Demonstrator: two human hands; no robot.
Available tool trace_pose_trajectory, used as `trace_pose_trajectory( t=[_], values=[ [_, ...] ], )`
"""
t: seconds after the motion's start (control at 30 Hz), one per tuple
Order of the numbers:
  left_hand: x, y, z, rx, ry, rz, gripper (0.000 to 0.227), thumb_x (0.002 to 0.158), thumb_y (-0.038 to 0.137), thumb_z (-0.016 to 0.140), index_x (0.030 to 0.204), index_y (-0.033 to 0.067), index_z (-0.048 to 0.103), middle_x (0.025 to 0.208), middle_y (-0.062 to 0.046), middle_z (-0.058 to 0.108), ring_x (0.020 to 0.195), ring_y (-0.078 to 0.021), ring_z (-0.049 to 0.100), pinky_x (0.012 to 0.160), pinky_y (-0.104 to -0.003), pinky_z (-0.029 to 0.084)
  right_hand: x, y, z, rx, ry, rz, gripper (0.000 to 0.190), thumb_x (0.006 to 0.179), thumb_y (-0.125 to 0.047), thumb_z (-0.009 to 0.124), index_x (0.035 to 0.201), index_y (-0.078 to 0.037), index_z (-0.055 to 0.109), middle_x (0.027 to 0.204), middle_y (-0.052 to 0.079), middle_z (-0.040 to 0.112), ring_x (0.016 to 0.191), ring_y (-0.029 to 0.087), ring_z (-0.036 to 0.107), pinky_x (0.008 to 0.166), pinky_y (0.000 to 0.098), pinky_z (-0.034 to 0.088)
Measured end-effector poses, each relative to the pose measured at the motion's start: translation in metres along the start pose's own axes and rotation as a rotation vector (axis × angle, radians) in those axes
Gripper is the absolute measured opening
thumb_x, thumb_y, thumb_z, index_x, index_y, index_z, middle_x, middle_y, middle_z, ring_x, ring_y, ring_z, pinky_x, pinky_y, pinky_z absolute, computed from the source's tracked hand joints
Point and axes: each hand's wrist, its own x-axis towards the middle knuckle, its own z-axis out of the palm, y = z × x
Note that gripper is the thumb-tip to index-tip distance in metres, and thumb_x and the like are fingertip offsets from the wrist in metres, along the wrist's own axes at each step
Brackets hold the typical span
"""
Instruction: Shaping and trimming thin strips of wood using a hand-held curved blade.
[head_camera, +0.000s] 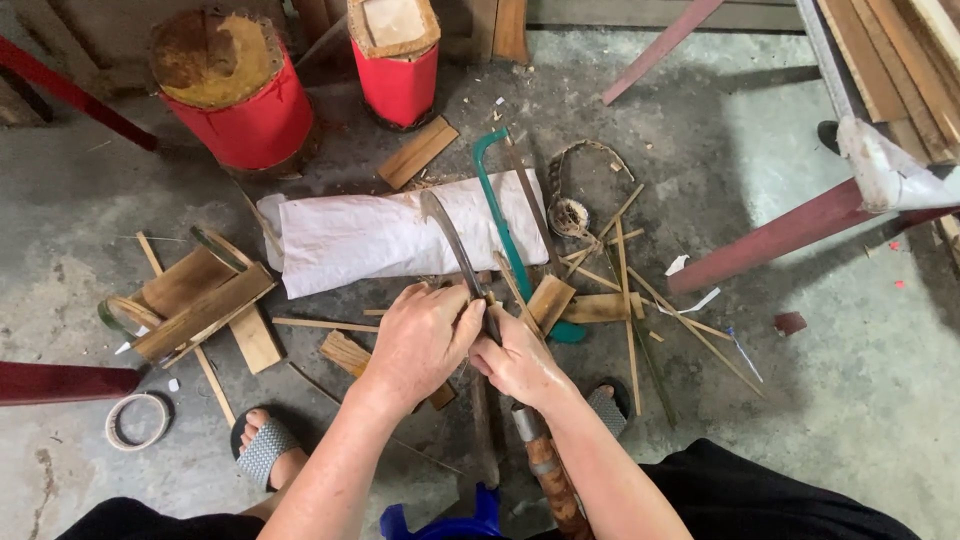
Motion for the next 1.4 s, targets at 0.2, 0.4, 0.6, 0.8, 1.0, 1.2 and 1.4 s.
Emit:
trace_pose_trajectory(
  t=[0.2, 0.4, 0.6, 0.8, 1.0, 1.2, 1.4],
  values=[
    [-0.002, -0.007, 0.008, -0.016, 0.058, -0.065, 0.042, 0.103, 0.038, 0.048, 0.068, 0.0170, 0.057, 0.058, -0.009, 0.061, 0.072, -0.0303, 0.072, 0.098, -0.042, 0.052, 0.003, 0.008, -0.003, -0.024, 0.048, 0.028, 0.014, 0.095, -0.005, 0.048, 0.082, -0.008, 0.051, 0.053, 0.004, 0.052, 0.037, 0.011, 0.046, 0.032, 0.0226, 0.036],
    [-0.003, -0.015, 0.009, 0.006, 0.073, -0.219, 0.041, 0.099, 0.036, 0.051, 0.063, 0.0190, 0.056, 0.052, -0.006, 0.056, 0.067, -0.0270, 0.070, 0.091, -0.036, 0.056, -0.020, -0.065, -0.005, 0.067, 0.114, 0.060, 0.025, 0.100, -0.006, 0.047, 0.076, -0.006, 0.053, 0.048, 0.005, 0.046, 0.028, 0.013, 0.041, 0.027, 0.0224, 0.033],
    [0.001, -0.006, -0.024, -0.018, -0.060, -0.311, 0.042, 0.098, 0.032, 0.048, 0.060, 0.0188, 0.061, 0.050, -0.006, 0.058, 0.062, -0.0246, 0.067, 0.072, -0.034, 0.060, -0.024, -0.086, -0.006, 0.060, 0.133, 0.046, 0.029, 0.099, -0.006, 0.048, 0.070, -0.005, 0.053, 0.046, 0.005, 0.045, 0.028, 0.012, 0.043, 0.027, 0.0223, 0.035],
    [-0.003, -0.031, -0.036, 0.001, -0.171, -0.463, 0.045, 0.101, 0.036, 0.045, 0.072, 0.0134, 0.071, 0.057, -0.010, 0.064, 0.065, -0.0305, 0.069, 0.069, -0.042, 0.059, -0.023, -0.082, -0.013, 0.082, 0.188, 0.081, 0.037, 0.101, -0.009, 0.048, 0.064, -0.007, 0.051, 0.042, 0.003, 0.040, 0.026, 0.010, 0.040, 0.025, 0.0215, 0.031],
    [-0.001, -0.030, -0.038, -0.048, -0.179, -0.547, 0.045, 0.100, 0.036, 0.043, 0.075, 0.0138, 0.072, 0.064, -0.010, 0.069, 0.071, -0.0292, 0.071, 0.070, -0.040, 0.060, -0.008, -0.021, 0.003, -0.004, 0.110, 0.147, 0.021, 0.102, -0.012, 0.044, 0.116, 0.001, 0.054, 0.054, 0.003, 0.049, 0.038, 0.011, 0.046, 0.032, 0.0228, 0.036],
    [-0.004, -0.054, -0.040, 0.062, -0.154, -0.661, 0.044, 0.098, 0.043, 0.046, 0.080, 0.0131, 0.073, 0.070, -0.013, 0.070, 0.077, -0.0340, 0.072, 0.075, -0.047, 0.060, 0.044, 0.108, 0.021, -0.212, 0.064, 0.197, 0.037, 0.098, -0.018, 0.051, 0.129, 0.002, 0.054, 0.063, 0.010, 0.058, 0.056, 0.021, 0.057, 0.048, 0.0334, 0.046],
    [-0.009, -0.048, -0.034, 0.055, -0.150, -0.676, 0.044, 0.097, 0.041, 0.045, 0.084, 0.0110, 0.074, 0.079, -0.017, 0.073, 0.086, -0.0400, 0.072, 0.081, -0.051, 0.059, 0.041, 0.115, 0.014, -0.288, 0.109, 0.243, 0.053, 0.098, -0.016, 0.053, 0.150, -0.006, 0.047, 0.065, 0.016, 0.065, 0.059, 0.029, 0.066, 0.054, 0.0411, 0.054]
  ],
)
